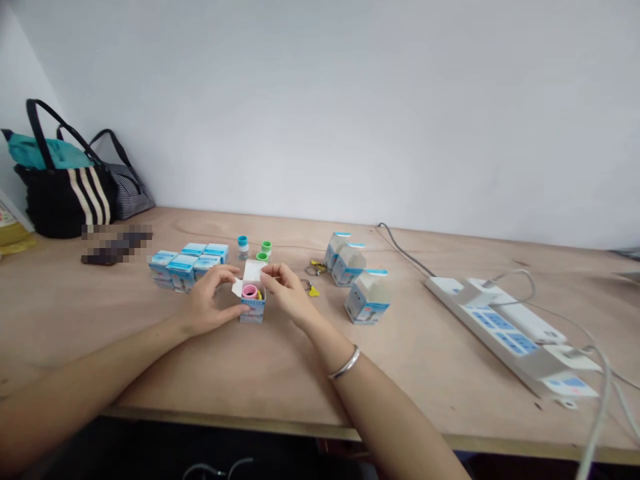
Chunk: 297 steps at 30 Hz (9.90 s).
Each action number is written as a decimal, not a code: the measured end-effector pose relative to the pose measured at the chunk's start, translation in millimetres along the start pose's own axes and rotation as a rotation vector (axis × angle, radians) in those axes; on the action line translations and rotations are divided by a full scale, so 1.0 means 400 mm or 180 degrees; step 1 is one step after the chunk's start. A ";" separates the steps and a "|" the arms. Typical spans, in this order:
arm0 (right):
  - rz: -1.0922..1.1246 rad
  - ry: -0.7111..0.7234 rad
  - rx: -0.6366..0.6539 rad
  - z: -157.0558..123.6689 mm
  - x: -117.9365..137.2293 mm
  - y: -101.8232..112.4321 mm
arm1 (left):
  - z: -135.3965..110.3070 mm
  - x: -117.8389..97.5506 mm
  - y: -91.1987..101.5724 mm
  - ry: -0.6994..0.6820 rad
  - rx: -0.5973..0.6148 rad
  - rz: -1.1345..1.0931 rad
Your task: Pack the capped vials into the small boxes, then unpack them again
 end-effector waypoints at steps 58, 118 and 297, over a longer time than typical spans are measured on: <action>-0.2228 0.1815 0.1078 0.021 0.009 -0.069 | 0.020 -0.001 0.033 -0.0581 0.0105 0.1565; -0.3362 0.1818 -0.0171 0.101 -0.012 0.044 | 0.002 -0.009 -0.011 -0.0249 0.0075 0.0159; -0.1208 0.0719 0.0598 0.225 -0.064 -0.061 | 0.004 0.041 -0.007 -0.0086 0.0360 0.1926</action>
Point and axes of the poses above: each hand's wrist, its own z-axis towards the middle knuckle, its own y-axis out of the back of the hand, x = y × z, the point moved 4 cm from there along z, towards the middle knuckle, and after that the axes turned 12 degrees about z, right-handed, at the moved point
